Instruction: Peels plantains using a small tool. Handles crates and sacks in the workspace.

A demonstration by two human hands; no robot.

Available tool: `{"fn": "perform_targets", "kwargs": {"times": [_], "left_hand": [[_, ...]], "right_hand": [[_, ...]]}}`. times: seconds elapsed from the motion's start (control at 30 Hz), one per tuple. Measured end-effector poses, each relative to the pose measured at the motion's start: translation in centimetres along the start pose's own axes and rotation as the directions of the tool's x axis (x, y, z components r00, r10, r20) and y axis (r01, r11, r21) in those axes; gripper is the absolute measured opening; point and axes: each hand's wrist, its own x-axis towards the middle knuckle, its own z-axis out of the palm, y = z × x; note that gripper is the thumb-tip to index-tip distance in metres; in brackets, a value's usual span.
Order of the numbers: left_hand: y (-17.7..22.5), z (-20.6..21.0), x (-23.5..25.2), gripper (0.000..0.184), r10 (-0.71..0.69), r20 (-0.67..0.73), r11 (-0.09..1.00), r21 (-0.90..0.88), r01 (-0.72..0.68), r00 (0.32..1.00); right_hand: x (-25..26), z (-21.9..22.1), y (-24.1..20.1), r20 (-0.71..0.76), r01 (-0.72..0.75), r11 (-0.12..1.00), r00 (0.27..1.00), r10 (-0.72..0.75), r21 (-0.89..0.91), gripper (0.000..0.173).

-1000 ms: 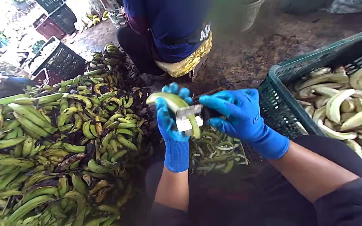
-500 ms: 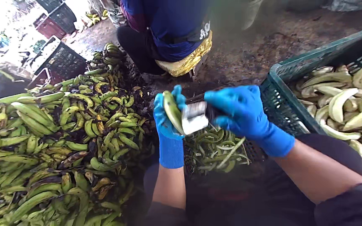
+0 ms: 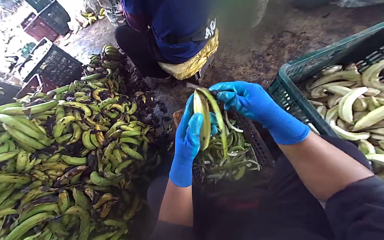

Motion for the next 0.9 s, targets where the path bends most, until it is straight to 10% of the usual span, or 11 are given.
{"fn": "perform_targets", "kwargs": {"times": [0.17,0.33,0.47,0.6,0.77,0.9], "left_hand": [[0.7,-2.1,0.8,0.054,-0.038,-0.057,0.935,-0.355,0.015,0.998],[0.7,-2.8,0.9,0.059,-0.207,0.170,0.414,-0.877,0.243,0.963],[0.7,0.6,-0.1,0.033,-0.159,-0.124,0.833,-0.549,0.066,0.979],[0.2,-0.2,0.0,0.042,-0.148,-0.062,0.838,-0.539,0.092,0.987],[0.2,-2.9,-0.4,0.045,-0.247,-0.064,0.784,-0.600,0.160,0.967],[1.0,0.4,-1.1,0.039,-0.207,-0.307,0.978,-0.100,0.184,0.929]], "right_hand": [[-2.0,0.2,1.3,-0.090,0.180,0.945,0.973,-0.211,-0.274,0.062],[-4.3,1.1,-0.1,-0.029,0.642,0.721,0.741,-0.671,-0.262,0.051],[-3.0,2.3,-0.7,-0.173,0.334,0.930,0.918,-0.357,-0.151,0.052],[-1.5,0.8,0.9,-0.187,0.013,0.988,0.982,0.016,0.153,0.050],[-4.0,-0.7,0.4,0.082,0.504,0.864,0.861,-0.502,0.001,0.056],[-4.1,1.4,0.4,-0.029,0.384,0.913,0.920,-0.391,-0.138,0.053]]}}
